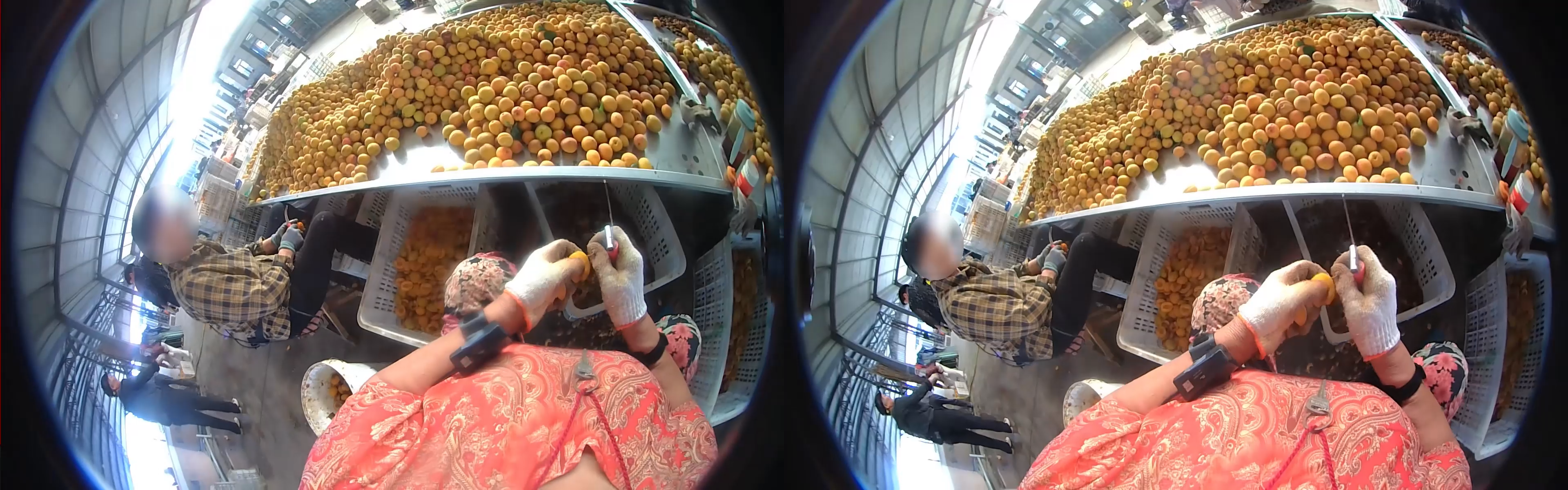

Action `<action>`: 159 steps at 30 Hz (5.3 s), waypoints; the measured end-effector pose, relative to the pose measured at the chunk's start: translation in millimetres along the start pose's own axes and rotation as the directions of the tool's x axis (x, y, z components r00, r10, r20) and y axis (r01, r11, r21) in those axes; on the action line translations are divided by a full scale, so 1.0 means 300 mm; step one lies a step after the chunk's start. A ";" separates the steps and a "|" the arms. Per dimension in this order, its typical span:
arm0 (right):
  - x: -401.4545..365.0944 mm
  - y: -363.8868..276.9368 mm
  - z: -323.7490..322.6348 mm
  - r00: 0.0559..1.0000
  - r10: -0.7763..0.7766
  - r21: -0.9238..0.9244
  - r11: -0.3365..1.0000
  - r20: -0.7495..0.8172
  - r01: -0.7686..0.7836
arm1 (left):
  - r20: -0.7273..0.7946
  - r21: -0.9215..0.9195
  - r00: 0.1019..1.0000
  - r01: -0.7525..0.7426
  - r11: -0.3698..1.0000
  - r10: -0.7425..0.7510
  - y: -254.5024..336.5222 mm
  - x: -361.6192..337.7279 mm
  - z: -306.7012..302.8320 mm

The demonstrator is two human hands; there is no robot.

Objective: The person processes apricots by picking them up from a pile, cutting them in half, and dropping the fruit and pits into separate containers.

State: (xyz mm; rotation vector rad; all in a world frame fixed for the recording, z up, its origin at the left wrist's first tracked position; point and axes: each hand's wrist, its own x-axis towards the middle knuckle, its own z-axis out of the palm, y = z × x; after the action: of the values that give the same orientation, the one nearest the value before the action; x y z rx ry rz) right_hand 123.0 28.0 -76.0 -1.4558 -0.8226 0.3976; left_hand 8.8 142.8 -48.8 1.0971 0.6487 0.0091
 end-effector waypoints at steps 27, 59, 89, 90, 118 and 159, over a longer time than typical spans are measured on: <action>-0.039 0.759 -0.168 0.977 0.211 -0.340 0.920 0.013 -0.194 | -0.128 -0.165 0.932 -0.357 0.920 0.338 -0.096 -0.576 -0.127; -0.120 0.580 -0.090 0.870 0.478 -0.284 0.857 0.126 -0.430 | 0.008 0.006 0.944 -0.329 0.944 0.329 -0.106 -0.511 -0.058; -0.145 0.560 -0.141 0.870 0.483 -0.328 0.841 0.100 -0.430 | 0.016 0.014 0.904 -0.426 0.904 0.426 -0.151 -0.545 -0.051; -0.146 0.552 -0.139 0.861 0.497 -0.337 0.833 0.108 -0.439 | 0.018 0.021 0.908 -0.420 0.907 0.419 -0.148 -0.545 -0.050; -0.137 0.530 -0.038 0.838 0.515 -0.298 0.840 0.178 -0.453 | -0.074 -0.148 0.924 -0.382 0.912 0.375 -0.067 -0.604 -0.043; -0.139 0.102 -0.073 0.953 0.265 0.193 0.937 0.148 -0.291 | 0.049 -0.287 0.936 -0.320 0.903 0.348 -0.040 -0.512 -0.015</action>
State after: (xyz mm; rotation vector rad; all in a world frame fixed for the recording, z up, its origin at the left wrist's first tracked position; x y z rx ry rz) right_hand 117.3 -13.1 -114.2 -1.3586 -0.6460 0.7725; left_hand -122.5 92.1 14.0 0.9204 0.3489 0.3313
